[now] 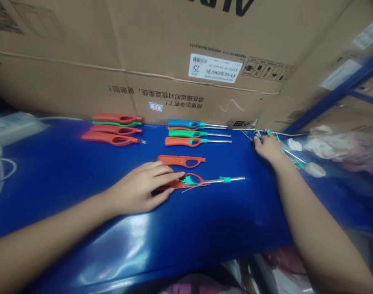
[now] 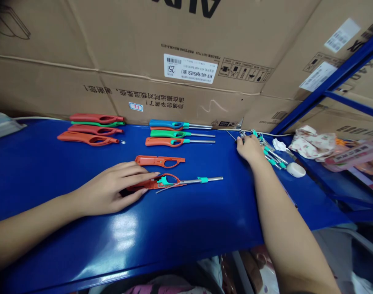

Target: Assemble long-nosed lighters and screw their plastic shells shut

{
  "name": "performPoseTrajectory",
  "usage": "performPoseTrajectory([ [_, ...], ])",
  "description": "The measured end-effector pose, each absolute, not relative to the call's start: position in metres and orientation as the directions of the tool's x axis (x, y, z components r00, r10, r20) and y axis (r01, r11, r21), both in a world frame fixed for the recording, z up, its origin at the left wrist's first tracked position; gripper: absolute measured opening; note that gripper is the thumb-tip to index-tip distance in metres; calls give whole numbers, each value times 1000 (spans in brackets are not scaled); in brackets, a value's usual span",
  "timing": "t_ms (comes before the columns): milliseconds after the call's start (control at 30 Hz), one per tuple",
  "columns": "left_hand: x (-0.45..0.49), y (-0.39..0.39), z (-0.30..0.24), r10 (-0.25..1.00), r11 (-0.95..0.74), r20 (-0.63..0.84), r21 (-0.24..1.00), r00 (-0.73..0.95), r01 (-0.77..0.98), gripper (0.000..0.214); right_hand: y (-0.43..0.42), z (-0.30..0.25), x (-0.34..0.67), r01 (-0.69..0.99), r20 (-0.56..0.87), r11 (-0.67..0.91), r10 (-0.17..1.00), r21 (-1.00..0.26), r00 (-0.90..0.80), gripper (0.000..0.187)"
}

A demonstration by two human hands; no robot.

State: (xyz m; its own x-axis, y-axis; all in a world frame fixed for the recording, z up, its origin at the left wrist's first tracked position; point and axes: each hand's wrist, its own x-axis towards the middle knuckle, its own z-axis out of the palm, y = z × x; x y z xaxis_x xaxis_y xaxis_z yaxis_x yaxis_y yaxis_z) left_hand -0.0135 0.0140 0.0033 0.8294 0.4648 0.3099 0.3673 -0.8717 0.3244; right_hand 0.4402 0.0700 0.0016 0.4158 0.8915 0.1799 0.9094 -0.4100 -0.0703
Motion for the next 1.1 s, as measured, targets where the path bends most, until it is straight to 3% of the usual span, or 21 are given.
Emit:
performPoseTrajectory([
  [267, -13, 15, 3, 462, -872, 313, 329, 830, 362, 43, 70, 2, 440, 916, 144, -396, 905, -66, 401, 47],
  [433, -14, 15, 3, 465, -871, 305, 328, 831, 367, 43, 71, 3, 438, 916, 102, -398, 910, -58, 402, 35],
  [900, -13, 14, 2, 466, -869, 300, 332, 832, 367, 43, 73, 12, 435, 877, -1, -471, 881, -99, 473, 36],
  [1100, -14, 14, 4, 466, -869, 300, 332, 832, 367, 43, 71, 10, 434, 888, 57, -432, 894, -160, 445, 33],
])
